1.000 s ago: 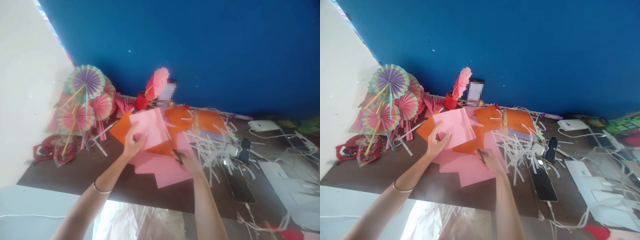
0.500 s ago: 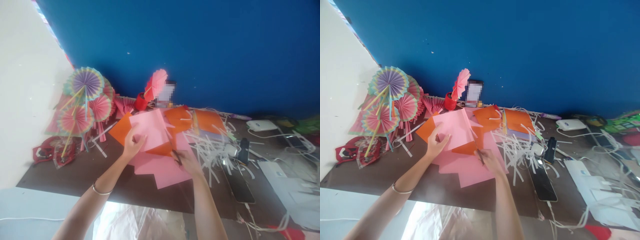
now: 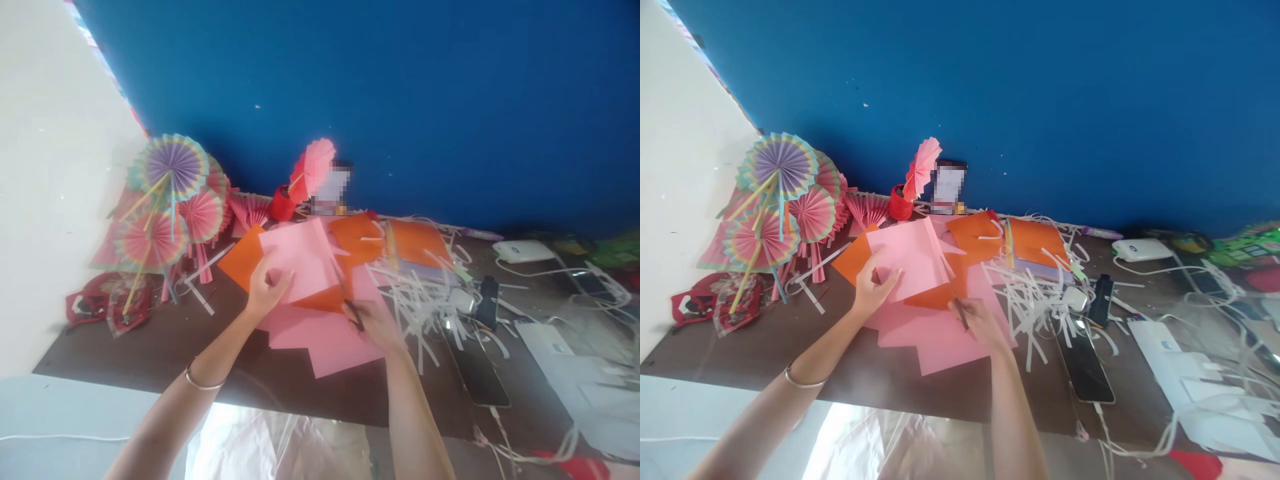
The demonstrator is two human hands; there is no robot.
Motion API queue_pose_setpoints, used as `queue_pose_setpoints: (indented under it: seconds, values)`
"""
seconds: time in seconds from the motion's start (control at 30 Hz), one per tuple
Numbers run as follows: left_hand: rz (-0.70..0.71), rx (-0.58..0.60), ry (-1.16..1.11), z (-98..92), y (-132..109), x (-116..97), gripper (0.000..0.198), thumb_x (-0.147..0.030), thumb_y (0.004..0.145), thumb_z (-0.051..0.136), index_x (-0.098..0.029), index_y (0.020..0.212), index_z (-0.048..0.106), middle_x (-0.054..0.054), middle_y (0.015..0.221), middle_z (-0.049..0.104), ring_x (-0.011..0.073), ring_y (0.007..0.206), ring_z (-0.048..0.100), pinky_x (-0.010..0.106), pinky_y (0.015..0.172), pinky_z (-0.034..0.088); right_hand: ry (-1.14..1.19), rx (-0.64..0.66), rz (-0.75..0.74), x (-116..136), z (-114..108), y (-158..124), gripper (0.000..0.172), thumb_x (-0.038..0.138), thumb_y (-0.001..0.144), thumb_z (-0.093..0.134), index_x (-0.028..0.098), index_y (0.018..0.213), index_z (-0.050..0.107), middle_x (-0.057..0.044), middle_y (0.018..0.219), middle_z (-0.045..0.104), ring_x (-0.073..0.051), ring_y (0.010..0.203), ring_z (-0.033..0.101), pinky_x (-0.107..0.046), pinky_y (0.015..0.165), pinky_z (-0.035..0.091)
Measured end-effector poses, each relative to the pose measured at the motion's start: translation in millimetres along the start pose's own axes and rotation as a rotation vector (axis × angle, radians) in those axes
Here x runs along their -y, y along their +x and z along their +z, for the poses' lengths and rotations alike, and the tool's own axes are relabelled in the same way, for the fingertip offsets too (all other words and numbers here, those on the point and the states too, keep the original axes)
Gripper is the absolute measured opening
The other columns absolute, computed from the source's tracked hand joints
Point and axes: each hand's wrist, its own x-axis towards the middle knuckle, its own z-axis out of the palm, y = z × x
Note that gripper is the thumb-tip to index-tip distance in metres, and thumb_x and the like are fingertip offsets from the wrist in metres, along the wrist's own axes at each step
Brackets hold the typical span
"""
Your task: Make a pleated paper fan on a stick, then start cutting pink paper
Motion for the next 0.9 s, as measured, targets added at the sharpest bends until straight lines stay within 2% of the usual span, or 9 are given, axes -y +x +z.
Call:
queue_pose_setpoints:
  seconds: [0.3,0.53,0.67,0.9]
  values:
    - [-0.018,0.084,-0.024,1.1,-6.1,-5.7,0.043,-0.031,0.072,0.065,-0.018,0.112,0.059,0.009,0.116,0.061,0.0211,0.107,0.057,0.035,0.096,0.045,0.129,0.071,-0.089,-2.5,-0.8,1.4,0.044,0.054,0.079,0.048,0.02,0.053,0.036,0.005,0.045,0.038,-0.008,0.04,0.035,-0.023,0.04,0.021]
    - [0.011,0.144,-0.049,3.6,-10.9,-4.8,0.051,-0.034,0.071,0.066,-0.018,0.118,0.055,0.009,0.116,0.061,0.0225,0.109,0.056,0.037,0.096,0.044,0.118,0.032,-0.102,2.0,-1.6,-1.2,0.042,0.055,0.078,0.05,0.018,0.058,0.05,0.001,0.048,0.048,-0.009,0.039,0.039,-0.025,0.041,0.027]
    - [-0.002,0.148,-0.049,3.1,-11.5,-5.8,0.05,-0.035,0.071,0.066,-0.018,0.117,0.056,0.009,0.115,0.061,0.022,0.106,0.058,0.035,0.095,0.045,0.133,0.021,-0.119,3.2,-1.3,-2.4,0.044,0.057,0.077,0.05,0.018,0.059,0.052,0.0,0.049,0.05,-0.01,0.041,0.042,-0.025,0.042,0.03]
    - [-0.001,0.155,-0.062,3.4,-12.1,-7.6,0.05,-0.034,0.072,0.065,-0.018,0.118,0.055,0.01,0.117,0.061,0.0233,0.113,0.053,0.037,0.098,0.043,0.12,0.04,-0.112,-0.9,-2.6,-0.8,0.043,0.054,0.08,0.049,0.017,0.059,0.053,0.001,0.049,0.051,-0.009,0.041,0.042,-0.025,0.043,0.03]
